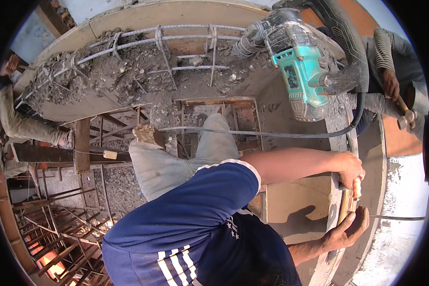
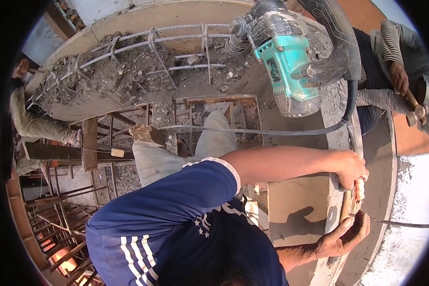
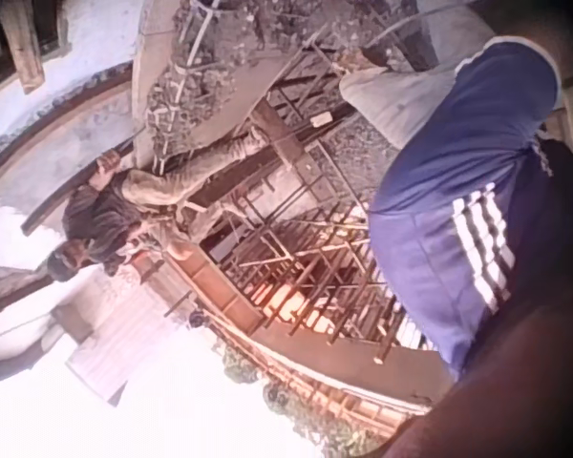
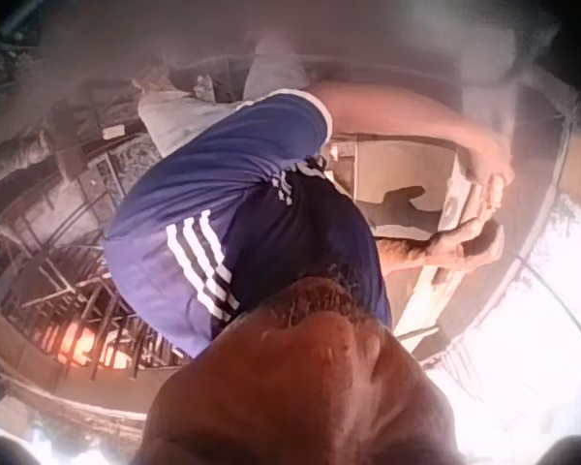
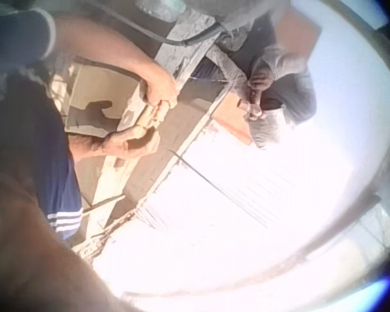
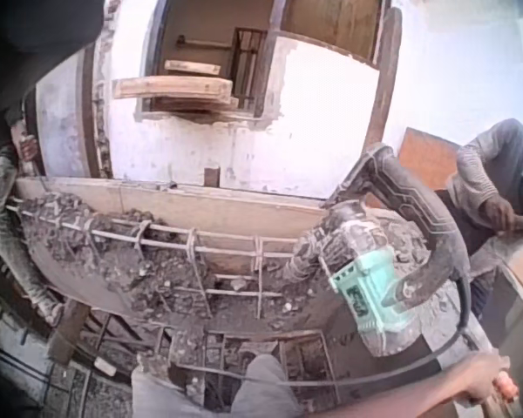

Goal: The person uses a hammer and chisel to chip away at a concrete structure, then operates a demolition hammer to break through the concrete and expose the underlying rebar.

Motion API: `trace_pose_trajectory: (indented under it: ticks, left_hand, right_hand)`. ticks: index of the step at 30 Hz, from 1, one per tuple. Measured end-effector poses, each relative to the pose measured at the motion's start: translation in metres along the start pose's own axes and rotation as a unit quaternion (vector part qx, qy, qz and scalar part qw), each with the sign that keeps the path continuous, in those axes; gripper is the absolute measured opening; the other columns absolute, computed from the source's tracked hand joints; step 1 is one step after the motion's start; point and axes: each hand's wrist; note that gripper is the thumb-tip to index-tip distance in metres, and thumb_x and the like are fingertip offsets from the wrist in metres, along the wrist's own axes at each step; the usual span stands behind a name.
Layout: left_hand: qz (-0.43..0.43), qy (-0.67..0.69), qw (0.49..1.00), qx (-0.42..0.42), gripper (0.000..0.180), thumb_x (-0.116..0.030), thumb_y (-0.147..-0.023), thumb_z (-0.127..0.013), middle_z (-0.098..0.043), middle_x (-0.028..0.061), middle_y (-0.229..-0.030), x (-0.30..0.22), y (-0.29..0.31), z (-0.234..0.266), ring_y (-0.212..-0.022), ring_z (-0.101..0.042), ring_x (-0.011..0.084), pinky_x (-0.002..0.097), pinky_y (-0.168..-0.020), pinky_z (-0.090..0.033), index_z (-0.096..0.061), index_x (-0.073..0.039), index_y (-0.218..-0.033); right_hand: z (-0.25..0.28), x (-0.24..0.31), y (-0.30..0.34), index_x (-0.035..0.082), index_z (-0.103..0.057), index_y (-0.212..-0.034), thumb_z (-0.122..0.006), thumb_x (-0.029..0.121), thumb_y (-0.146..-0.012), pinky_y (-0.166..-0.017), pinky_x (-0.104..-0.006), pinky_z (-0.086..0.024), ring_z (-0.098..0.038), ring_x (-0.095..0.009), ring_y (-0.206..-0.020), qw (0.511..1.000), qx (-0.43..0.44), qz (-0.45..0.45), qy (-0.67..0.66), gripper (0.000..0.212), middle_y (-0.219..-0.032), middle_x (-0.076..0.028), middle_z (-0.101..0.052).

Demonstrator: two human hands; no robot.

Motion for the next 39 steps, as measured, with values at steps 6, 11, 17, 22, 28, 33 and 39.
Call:
trace_pose_trajectory:
  ticks: [6,11,17,22,28,33,39]
  left_hand:
    - [0.035,-0.204,0.978,0.022,0.050,-0.029,-0.068,-0.074,-0.069,0.0138,-0.115,0.022,-0.014,0.011,-0.098,-0.071,0.0303,0.0451,-0.076,-0.058,-0.071,-0.010,-0.114]
    - [0.026,-0.185,0.971,-0.146,0.044,-0.021,-0.071,-0.072,-0.062,0.0165,-0.116,0.016,0.015,0.008,-0.102,-0.066,0.0326,0.0447,-0.079,-0.057,-0.069,-0.005,-0.111]
    - [0.010,0.075,0.976,-0.203,0.025,-0.008,-0.083,-0.061,-0.062,0.0197,-0.114,-0.017,0.169,0.017,-0.106,-0.062,0.0394,0.0473,-0.087,-0.053,-0.067,-0.002,-0.107]
    - [-0.067,0.371,0.859,-0.346,0.021,-0.020,-0.095,-0.068,-0.069,0.0091,-0.092,-0.048,0.305,0.080,-0.080,-0.069,0.0169,0.0292,-0.075,-0.054,-0.071,0.001,-0.097]
    - [0.087,0.535,0.708,-0.453,0.100,-0.065,-0.082,-0.074,-0.051,0.0217,-0.139,0.039,0.242,0.104,-0.132,-0.049,0.0305,0.0443,-0.112,-0.039,-0.037,0.001,-0.148]
    - [-0.247,0.677,0.559,-0.410,0.081,-0.056,-0.088,-0.069,-0.056,0.0131,-0.136,0.016,0.201,0.115,-0.117,-0.062,0.0303,0.0572,-0.092,-0.058,-0.039,-0.011,-0.149]
    - [-0.184,0.634,0.612,-0.435,0.076,-0.050,-0.090,-0.068,-0.056,0.0143,-0.134,0.014,0.215,0.121,-0.116,-0.063,0.0328,0.0569,-0.095,-0.057,-0.041,-0.007,-0.146]
  right_hand:
    - [-0.051,0.032,-0.044,-0.010,-0.059,-0.127,-0.061,0.011,-0.099,-0.096,-0.0405,-0.050,-0.059,-0.029,-0.115,0.991,0.089,0.032,-0.096,0.035,-0.126,-0.020,-0.057]
    - [-0.073,0.045,-0.071,-0.009,-0.059,-0.129,-0.060,0.017,-0.100,-0.100,-0.0403,-0.049,-0.062,-0.029,-0.114,0.975,0.099,0.020,-0.196,0.038,-0.124,-0.019,-0.061]
    - [-0.131,0.077,-0.126,-0.006,-0.055,-0.137,-0.064,0.035,-0.097,-0.103,-0.0406,-0.047,-0.060,-0.028,-0.118,0.932,0.156,0.011,-0.326,0.057,-0.127,-0.021,-0.062]
    - [-0.173,0.101,-0.178,-0.005,-0.045,-0.145,-0.067,0.027,-0.092,-0.102,-0.0369,-0.047,-0.061,-0.025,-0.114,0.815,0.364,0.013,-0.451,0.066,-0.120,-0.020,-0.065]
    - [-0.201,0.134,-0.208,-0.009,-0.041,-0.145,-0.067,0.013,-0.086,-0.088,-0.0318,-0.055,-0.067,-0.019,-0.091,0.697,0.462,-0.016,-0.548,0.069,-0.107,-0.016,-0.067]
    - [-0.201,0.164,-0.212,-0.011,-0.045,-0.140,-0.061,0.006,-0.086,-0.064,-0.0281,-0.058,-0.064,-0.014,-0.071,0.687,0.474,-0.056,-0.547,0.059,-0.090,-0.012,-0.065]
    - [-0.199,0.157,-0.191,-0.013,-0.039,-0.144,-0.059,0.005,-0.090,-0.073,-0.0289,-0.058,-0.060,-0.012,-0.073,0.643,0.446,-0.015,-0.622,0.060,-0.093,-0.011,-0.061]
Point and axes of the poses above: each hand's wrist, its own y-axis away from the middle knuckle, its own z-axis out of the back of the hand, x = y × z
